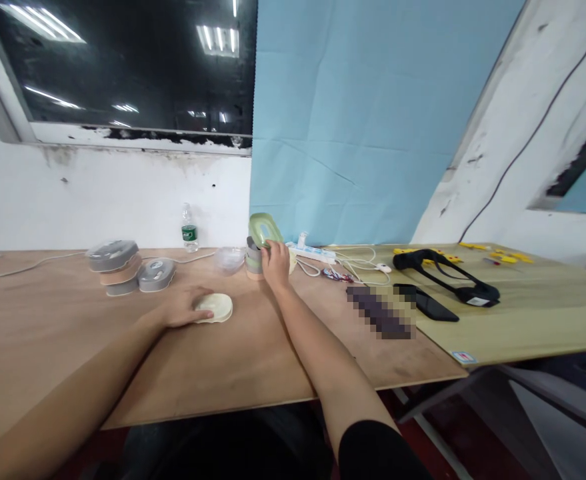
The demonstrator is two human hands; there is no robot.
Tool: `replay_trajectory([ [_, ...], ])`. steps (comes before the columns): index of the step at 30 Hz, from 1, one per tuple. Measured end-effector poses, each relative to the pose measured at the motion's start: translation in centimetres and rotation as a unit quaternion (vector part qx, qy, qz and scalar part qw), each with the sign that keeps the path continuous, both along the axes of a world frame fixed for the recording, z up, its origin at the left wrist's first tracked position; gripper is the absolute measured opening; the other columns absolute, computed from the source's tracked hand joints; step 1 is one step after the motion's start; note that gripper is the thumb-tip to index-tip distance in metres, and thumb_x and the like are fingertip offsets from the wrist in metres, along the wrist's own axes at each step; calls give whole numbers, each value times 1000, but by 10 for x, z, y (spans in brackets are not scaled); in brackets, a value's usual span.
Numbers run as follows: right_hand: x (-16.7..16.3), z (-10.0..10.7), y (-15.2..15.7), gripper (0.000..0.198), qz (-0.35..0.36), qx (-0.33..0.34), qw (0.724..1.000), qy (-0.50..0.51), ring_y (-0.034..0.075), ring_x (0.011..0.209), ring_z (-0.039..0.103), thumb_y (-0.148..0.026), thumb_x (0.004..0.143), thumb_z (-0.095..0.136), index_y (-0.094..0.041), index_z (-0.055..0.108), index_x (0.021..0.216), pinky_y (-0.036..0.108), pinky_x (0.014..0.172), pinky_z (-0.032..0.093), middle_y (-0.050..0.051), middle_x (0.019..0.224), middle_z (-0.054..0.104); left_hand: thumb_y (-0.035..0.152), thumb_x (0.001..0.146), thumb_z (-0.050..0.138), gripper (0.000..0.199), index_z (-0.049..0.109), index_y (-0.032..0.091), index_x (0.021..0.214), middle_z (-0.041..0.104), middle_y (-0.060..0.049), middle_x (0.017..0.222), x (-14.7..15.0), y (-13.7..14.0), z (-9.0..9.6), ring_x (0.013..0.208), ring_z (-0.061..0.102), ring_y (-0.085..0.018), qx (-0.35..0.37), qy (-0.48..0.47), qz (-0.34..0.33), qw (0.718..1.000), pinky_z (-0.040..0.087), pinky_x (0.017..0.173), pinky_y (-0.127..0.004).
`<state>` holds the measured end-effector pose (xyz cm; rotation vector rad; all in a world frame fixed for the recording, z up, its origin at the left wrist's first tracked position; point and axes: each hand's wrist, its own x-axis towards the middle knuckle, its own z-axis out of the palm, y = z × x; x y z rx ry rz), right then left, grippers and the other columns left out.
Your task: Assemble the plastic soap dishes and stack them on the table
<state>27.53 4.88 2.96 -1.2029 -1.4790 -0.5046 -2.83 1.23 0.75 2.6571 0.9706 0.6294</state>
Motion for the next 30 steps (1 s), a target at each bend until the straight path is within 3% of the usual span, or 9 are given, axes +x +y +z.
replay_trajectory([
  [7,-4,9,15,29,-11,-76,997,-25,25,100,50,-29,90,46,-17,65,107,38,91,37,11,102,61,76,69,52,87,46,21,137,50,-10,138,0,-4,5,125,47,-32,-36,92,27,995,36,103,-42],
  [13,-8,15,18,30,-23,-114,993,-38,26,101,52,-29,90,47,-17,67,108,38,91,37,12,102,63,76,72,47,85,44,21,137,49,-9,139,2,-6,7,126,46,-31,-36,106,20,994,36,104,-41],
  [30,-10,21,16,30,6,-98,994,-39,25,100,58,-24,87,48,-19,66,110,37,89,45,10,108,62,76,63,58,94,42,22,139,49,-11,137,3,2,-8,124,47,-33,-12,89,24,996,38,102,-44],
])
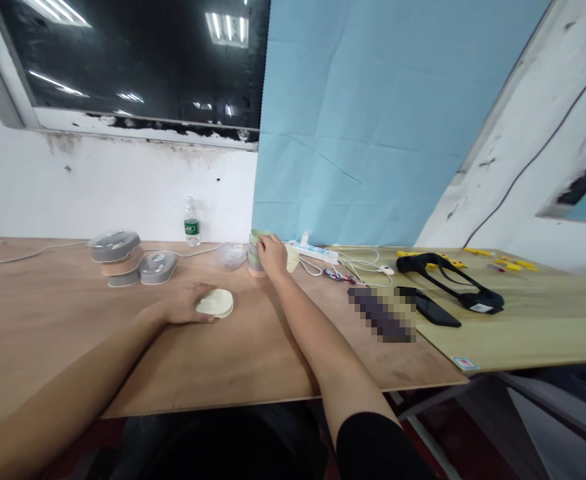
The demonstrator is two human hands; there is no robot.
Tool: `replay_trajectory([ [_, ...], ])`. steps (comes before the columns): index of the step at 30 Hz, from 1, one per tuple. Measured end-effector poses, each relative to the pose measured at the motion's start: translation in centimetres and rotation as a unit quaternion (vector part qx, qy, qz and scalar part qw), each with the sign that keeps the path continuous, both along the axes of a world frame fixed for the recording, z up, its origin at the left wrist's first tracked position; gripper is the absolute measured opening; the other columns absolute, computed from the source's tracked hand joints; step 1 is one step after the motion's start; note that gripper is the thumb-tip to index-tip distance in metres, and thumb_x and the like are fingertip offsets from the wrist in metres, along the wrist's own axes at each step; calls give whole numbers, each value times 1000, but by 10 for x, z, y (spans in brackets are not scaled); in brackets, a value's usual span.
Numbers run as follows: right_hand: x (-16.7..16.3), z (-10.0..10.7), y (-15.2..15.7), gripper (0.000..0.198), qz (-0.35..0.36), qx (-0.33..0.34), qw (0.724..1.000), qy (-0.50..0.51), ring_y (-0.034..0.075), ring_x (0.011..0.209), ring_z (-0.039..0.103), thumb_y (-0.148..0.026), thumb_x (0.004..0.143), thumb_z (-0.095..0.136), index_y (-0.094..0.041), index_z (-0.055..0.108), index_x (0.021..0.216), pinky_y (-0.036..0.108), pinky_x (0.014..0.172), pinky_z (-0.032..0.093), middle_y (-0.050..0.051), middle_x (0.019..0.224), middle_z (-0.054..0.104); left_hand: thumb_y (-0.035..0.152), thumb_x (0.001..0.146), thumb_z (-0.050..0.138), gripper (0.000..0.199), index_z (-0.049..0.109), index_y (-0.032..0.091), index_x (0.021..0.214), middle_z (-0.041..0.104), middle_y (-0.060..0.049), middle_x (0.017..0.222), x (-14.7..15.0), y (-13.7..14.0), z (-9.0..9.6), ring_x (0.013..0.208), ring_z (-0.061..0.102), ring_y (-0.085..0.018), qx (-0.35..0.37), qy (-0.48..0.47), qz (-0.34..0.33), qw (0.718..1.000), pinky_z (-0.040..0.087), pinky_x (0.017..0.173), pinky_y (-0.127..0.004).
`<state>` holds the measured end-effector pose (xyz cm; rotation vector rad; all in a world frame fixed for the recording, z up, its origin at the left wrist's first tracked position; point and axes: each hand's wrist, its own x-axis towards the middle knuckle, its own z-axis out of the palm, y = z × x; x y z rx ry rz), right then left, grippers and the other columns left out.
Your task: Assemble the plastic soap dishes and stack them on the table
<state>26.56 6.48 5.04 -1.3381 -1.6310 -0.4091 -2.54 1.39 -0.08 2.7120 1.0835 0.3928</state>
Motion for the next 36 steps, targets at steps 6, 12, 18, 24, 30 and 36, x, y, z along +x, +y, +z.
replay_trajectory([
  [6,-20,-29,-39,34,114,49,990,-63,23,108,54,-23,87,48,-20,59,119,36,92,46,12,118,56,70,68,58,89,39,21,140,50,-12,136,3,-8,11,121,49,-33,21,-94,32,995,40,100,-44],
  [12,-46,-56,-60,43,249,-9,941,-229,21,104,56,-17,83,51,-22,53,126,33,83,49,11,123,56,65,74,56,77,45,20,135,51,-11,136,1,-8,15,122,49,-31,25,-162,24,986,39,102,-44],
  [18,-27,-40,-51,23,230,66,964,-117,19,98,58,-19,87,49,-22,62,105,32,84,48,8,105,64,57,90,33,64,36,18,140,40,-13,144,-3,3,8,126,45,-28,51,-229,19,972,37,104,-44],
  [24,36,-25,-34,31,-13,132,946,295,15,68,55,-45,86,51,-17,59,96,26,65,47,2,79,61,59,84,43,63,49,15,129,37,-18,143,-23,19,8,132,33,-35,184,-138,285,931,28,107,-50],
  [30,83,-36,-13,33,29,51,839,540,9,44,47,-49,74,63,-18,51,70,21,41,37,-3,61,57,61,82,40,69,45,16,135,32,-20,148,-41,30,1,137,23,-38,151,-5,398,905,19,106,-58],
  [36,83,-42,-10,33,112,-47,763,635,9,41,49,-48,73,69,-18,55,75,21,36,40,-4,56,57,65,80,38,73,46,17,134,31,-20,148,-36,29,-1,136,24,-40,135,47,381,913,12,107,-62],
])
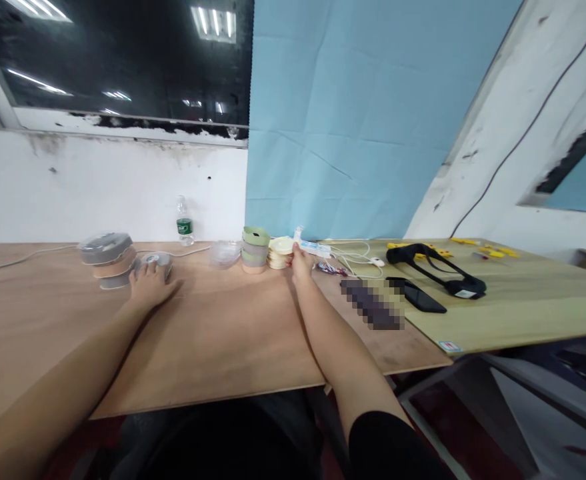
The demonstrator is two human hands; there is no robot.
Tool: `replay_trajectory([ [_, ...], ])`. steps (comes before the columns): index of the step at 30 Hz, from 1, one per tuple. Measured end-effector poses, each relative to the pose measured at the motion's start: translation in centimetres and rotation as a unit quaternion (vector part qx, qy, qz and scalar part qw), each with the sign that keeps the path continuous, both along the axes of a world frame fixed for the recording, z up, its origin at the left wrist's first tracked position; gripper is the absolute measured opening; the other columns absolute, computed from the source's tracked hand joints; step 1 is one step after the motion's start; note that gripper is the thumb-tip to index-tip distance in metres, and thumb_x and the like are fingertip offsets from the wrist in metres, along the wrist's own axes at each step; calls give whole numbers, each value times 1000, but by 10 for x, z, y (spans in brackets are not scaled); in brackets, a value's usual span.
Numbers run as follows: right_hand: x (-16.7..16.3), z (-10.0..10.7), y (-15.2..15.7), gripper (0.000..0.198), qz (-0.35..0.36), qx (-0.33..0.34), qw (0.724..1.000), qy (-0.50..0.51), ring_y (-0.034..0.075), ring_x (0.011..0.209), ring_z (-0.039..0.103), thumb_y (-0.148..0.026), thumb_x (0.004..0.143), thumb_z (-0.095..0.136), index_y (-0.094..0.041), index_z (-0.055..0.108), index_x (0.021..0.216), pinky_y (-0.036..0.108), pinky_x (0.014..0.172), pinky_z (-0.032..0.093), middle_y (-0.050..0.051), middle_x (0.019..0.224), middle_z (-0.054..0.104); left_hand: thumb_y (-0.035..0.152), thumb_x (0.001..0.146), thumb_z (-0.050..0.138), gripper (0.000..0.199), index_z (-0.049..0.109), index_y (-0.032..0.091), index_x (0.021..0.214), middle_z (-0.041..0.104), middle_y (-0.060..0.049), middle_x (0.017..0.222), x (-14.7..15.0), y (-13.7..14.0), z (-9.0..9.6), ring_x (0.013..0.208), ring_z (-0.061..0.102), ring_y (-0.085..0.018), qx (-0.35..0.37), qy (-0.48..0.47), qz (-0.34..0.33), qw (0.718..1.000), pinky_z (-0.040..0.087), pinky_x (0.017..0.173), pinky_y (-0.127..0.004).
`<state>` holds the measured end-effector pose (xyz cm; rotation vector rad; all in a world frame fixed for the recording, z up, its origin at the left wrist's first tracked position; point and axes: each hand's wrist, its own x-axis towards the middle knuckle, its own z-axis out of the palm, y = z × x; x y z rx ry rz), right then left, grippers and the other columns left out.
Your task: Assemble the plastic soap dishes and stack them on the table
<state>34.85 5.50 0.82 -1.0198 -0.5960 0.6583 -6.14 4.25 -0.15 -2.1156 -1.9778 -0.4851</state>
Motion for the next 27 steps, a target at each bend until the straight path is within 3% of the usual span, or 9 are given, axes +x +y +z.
replay_trajectory([
  [9,-4,-1,5,29,58,-48,997,-6,9,41,55,-47,81,63,-19,55,81,20,34,43,0,66,67,68,78,38,75,51,15,129,33,-23,146,20,-8,-2,135,27,-41,-2,44,-55,998,8,107,-61],
  [21,-7,-8,4,33,27,-65,997,-42,8,36,52,-45,77,68,-17,52,70,18,32,40,-4,53,59,62,77,47,65,55,17,124,40,-20,142,28,-17,3,132,30,-40,24,61,-97,993,7,109,-59],
  [27,-5,-14,7,32,23,-51,997,-46,7,36,49,-43,72,71,-17,53,68,17,30,36,-4,52,58,56,82,45,53,58,19,118,58,-15,122,35,-26,14,120,45,-33,57,36,-182,981,10,110,-53],
])
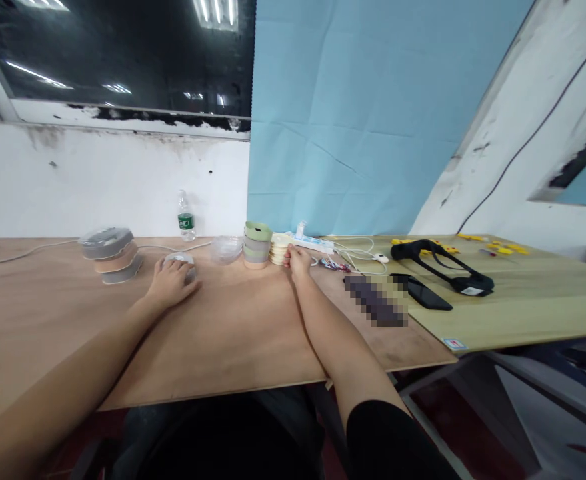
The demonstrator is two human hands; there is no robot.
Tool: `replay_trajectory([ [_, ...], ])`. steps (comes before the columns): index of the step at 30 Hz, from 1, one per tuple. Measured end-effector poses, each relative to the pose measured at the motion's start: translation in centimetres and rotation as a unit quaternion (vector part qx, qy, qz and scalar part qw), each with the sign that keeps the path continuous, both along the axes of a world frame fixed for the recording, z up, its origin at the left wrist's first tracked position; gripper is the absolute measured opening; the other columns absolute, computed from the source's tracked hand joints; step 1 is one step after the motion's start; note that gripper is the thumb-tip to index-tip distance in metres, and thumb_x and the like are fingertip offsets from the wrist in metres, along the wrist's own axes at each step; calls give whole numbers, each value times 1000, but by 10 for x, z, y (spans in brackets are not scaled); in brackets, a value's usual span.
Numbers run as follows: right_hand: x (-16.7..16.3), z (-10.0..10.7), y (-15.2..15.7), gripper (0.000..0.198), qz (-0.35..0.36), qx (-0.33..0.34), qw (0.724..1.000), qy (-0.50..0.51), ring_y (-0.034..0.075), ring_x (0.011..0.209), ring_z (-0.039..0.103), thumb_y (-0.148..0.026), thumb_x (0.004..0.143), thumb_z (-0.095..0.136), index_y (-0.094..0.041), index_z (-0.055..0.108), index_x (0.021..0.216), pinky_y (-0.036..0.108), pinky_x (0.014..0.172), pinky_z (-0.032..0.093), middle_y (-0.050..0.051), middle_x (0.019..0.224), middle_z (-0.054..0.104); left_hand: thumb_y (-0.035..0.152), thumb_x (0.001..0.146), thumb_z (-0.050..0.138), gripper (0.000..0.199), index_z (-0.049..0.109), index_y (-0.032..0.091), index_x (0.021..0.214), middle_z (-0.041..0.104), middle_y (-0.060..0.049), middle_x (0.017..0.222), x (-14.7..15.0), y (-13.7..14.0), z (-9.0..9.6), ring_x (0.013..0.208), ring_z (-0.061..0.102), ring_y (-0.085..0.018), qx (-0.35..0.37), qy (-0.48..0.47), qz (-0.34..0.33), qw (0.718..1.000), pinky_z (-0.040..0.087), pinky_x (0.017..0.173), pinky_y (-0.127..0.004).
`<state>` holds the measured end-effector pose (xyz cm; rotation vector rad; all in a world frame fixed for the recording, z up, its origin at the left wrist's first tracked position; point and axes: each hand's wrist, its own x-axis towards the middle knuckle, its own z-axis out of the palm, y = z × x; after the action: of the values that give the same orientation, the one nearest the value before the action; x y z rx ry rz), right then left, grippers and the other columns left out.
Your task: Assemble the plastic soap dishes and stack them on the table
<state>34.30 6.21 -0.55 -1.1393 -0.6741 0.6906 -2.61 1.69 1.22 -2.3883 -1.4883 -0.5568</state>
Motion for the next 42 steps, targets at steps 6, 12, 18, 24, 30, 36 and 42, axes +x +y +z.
replay_trajectory([
  [6,3,-6,5,33,-13,3,1000,-5,8,36,49,-43,69,72,-17,51,65,17,28,33,-4,51,58,52,87,40,48,57,22,119,61,-10,121,2,-5,7,117,50,-27,-8,-46,-99,994,16,111,-46],
  [12,1,-5,3,32,-40,-4,999,-15,8,35,47,-41,68,72,-18,50,63,19,30,32,-4,50,57,66,80,44,64,53,22,127,51,-13,135,-3,3,-4,126,43,-32,-28,-71,-2,997,19,109,-52],
  [18,-4,2,-5,35,-148,40,980,-125,10,43,48,-47,77,61,-19,52,59,23,43,40,-3,52,56,68,78,46,75,47,17,133,42,-14,143,-9,7,-8,129,41,-31,-99,-90,-52,990,31,108,-42],
  [24,-35,13,-32,41,-174,119,899,-384,13,57,52,-48,88,45,-19,56,61,24,60,42,0,57,56,65,79,48,71,48,20,135,28,-10,152,0,-4,2,138,28,-31,-102,-34,-216,970,26,113,-42],
  [30,-94,3,-53,35,78,197,730,-650,13,63,58,-50,85,52,-19,68,80,24,66,43,2,65,65,71,72,53,84,40,23,140,23,-13,153,2,-4,-3,129,42,-35,-135,-56,-172,974,35,106,-45],
  [36,-120,-6,-58,39,117,269,645,-705,15,66,62,-54,82,57,-20,68,98,25,64,45,3,71,69,69,77,49,79,40,23,140,32,-11,150,-3,1,-9,128,44,-31,-140,-132,-159,968,36,106,-43],
  [42,-134,-1,-62,35,128,280,677,-668,18,86,66,-46,85,57,-21,64,107,29,78,49,7,97,71,58,87,43,72,30,17,145,34,-13,149,4,-3,-3,135,36,-29,-22,-296,-123,947,30,110,-45],
])
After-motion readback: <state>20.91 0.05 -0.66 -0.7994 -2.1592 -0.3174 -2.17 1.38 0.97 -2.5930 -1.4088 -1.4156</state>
